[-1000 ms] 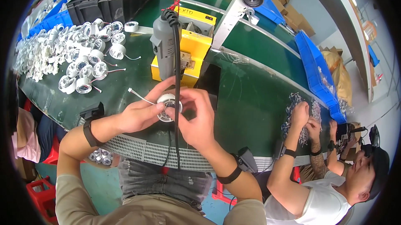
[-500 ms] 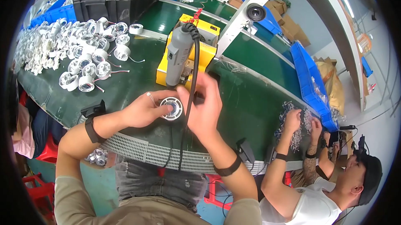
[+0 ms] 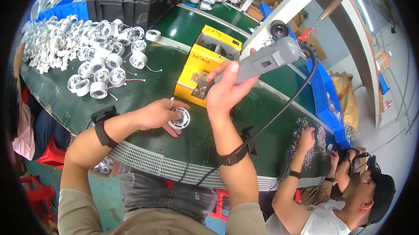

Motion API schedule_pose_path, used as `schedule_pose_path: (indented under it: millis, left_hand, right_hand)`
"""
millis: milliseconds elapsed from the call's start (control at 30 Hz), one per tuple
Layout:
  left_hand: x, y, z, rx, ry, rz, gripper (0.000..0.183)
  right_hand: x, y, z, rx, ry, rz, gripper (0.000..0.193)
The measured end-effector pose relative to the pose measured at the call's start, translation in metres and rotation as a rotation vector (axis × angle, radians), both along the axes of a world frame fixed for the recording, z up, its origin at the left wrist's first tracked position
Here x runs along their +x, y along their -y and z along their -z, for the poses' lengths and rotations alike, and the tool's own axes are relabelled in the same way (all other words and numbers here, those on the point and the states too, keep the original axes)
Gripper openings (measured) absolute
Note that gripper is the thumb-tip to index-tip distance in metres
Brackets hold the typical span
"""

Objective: The person picks up a white plastic housing and a wire, threads the wire through the housing by hand, and then uses a power screwdriver to drive a screw into the assembly. After setting the screwdriver down, the person places the completed unit onto the work surface.

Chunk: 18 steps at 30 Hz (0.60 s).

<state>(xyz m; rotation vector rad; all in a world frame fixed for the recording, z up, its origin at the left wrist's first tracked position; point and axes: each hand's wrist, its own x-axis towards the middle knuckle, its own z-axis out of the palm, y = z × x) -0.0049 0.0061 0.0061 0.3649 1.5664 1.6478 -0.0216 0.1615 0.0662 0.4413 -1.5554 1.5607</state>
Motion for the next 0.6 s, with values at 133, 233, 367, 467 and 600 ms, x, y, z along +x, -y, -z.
schedule_pose_path:
  millis: [133,233,367,467,600]
  left_hand:
    - [-0.0027,0.0047,0.0009,-0.037,0.072,0.019,0.044]
    - [-0.0031,0.0049,0.0005,-0.023,0.085,0.019,0.043]
    - [-0.0031,0.0028,-0.0012,-0.039,0.083,0.031,0.042]
    - [-0.0039,0.0031,0.0002,-0.051,0.088,0.022,0.041]
    - [-0.0032,0.0021,0.0015,-0.032,0.097,0.015,0.04]
  right_hand:
    - [-0.0107,0.0041,0.0033,-0.058,0.024,0.001,0.043]
    - [-0.0116,0.0055,0.0066,-0.061,0.056,0.015,0.041]
    - [-0.0094,0.0058,0.0053,-0.06,0.061,0.006,0.039]
    - [-0.0121,0.0079,0.008,-0.039,0.07,0.044,0.038]
    - [-0.0104,0.0086,0.0076,-0.035,0.1,0.042,0.037]
